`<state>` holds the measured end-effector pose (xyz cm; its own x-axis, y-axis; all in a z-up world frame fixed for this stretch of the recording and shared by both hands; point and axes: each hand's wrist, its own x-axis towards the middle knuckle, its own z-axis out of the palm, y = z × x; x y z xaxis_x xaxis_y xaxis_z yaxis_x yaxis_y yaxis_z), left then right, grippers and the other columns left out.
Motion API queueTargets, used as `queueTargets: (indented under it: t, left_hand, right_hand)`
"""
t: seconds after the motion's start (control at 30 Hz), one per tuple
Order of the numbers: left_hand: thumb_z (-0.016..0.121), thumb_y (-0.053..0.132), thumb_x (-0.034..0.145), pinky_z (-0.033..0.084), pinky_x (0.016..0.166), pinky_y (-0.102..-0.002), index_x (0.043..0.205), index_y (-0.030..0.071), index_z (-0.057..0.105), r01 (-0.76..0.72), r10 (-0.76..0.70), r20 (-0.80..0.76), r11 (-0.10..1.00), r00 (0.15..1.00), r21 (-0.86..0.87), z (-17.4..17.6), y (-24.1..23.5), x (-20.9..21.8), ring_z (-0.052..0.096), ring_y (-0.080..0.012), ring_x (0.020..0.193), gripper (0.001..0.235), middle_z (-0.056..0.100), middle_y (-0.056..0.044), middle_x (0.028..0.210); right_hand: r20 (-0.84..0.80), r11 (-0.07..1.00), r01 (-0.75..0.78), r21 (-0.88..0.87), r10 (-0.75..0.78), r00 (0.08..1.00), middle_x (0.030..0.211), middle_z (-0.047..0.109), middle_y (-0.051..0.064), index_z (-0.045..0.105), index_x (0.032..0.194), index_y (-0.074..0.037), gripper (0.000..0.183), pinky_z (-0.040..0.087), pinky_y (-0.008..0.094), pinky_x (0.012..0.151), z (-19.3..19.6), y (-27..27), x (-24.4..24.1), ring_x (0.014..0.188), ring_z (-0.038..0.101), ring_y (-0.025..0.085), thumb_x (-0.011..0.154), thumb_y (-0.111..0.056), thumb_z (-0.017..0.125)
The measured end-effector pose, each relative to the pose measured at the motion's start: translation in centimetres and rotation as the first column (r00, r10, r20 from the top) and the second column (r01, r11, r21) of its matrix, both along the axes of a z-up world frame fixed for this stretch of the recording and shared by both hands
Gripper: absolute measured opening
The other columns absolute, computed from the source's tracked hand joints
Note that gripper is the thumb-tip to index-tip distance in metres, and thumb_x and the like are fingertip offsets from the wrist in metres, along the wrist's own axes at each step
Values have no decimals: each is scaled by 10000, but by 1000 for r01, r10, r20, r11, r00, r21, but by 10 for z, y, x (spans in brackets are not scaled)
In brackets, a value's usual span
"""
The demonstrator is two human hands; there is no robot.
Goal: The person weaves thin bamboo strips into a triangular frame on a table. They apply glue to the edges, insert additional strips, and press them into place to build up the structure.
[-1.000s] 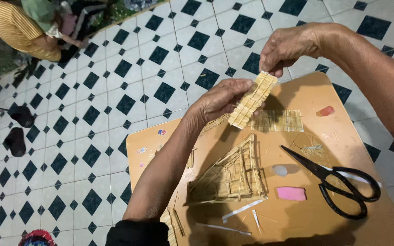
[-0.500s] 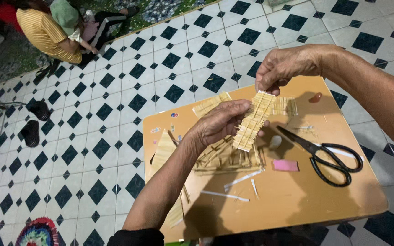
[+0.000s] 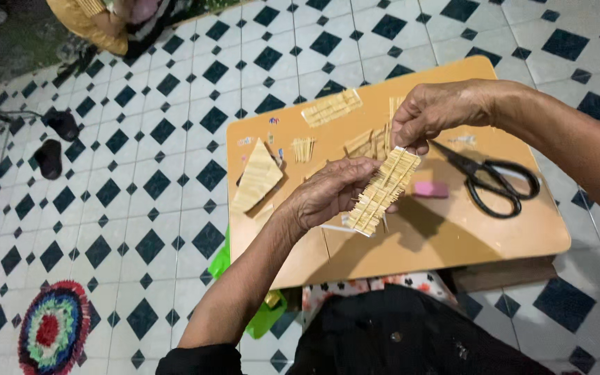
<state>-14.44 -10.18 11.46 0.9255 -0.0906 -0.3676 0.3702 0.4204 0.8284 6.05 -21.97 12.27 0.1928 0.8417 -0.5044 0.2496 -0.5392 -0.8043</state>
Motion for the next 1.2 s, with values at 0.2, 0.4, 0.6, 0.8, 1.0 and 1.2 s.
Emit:
queueTargets:
  t: [0.2, 0.4, 0.6, 0.8, 1.0, 1.2]
  left_hand:
    - [605, 288, 913, 424, 494, -131, 1141, 108, 614, -14, 16, 22, 997, 1000, -71, -54, -12, -26, 506, 7, 599, 291, 475, 78, 690]
    - [607, 288, 921, 421, 518, -118, 1125, 112, 629, -9, 6, -17, 988, 1000, -153, -116, -32, -40, 507, 29, 645, 271, 529, 100, 755]
    - [581, 289, 940, 522, 577, -210, 1161, 132, 606, 17, -48, -105, 960, 993, -279, -122, -49, -60, 637, -83, 767, 272, 650, -6, 970]
    - [571, 346, 941, 508, 536, -155, 1170, 156, 561, 53, -81, -104, 967, 991, -250, -107, -53, -61, 587, -52, 733, 297, 591, 17, 1141]
    - [544, 343, 975, 591, 644, -277, 1131, 140, 540, 82, -112, -58, 921, 992, -382, -128, -56, -55, 670, -162, 833, 256, 648, -75, 1044]
    - [499, 370, 1002, 603, 753, -354, 1146, 117, 529, 115, -130, -10, 904, 991, -411, -127, -48, -51, 663, -232, 944, 293, 620, -142, 1093]
  right_hand:
    - [-70, 996, 83, 21, -81, 994, 573, 691, 172, 692, 677, 35, 141, 339, 229, 466, -38, -31, -29, 511, 632, 198, 774, -68, 695]
    - [-75, 990, 123, -72, -128, 989, 623, 697, 198, 701, 756, 77, 134, 394, 261, 467, -79, -56, -45, 521, 642, 228, 797, -49, 687]
    - [-32, 991, 105, -84, -108, 994, 603, 685, 140, 698, 721, 27, 138, 417, 265, 502, -140, -68, -49, 542, 647, 203, 744, -109, 697]
    - [-88, 984, 154, -87, -161, 983, 619, 686, 133, 709, 732, 7, 159, 466, 272, 541, -160, -71, -49, 574, 654, 203, 745, -152, 705]
    - [-40, 990, 117, -76, -120, 992, 577, 642, 75, 686, 696, -15, 144, 433, 257, 544, -143, -62, -53, 552, 615, 173, 743, -149, 669]
    - [-55, 989, 137, -52, -140, 989, 583, 647, 88, 675, 694, -11, 153, 435, 254, 554, -142, -51, -47, 556, 616, 175, 761, -148, 668]
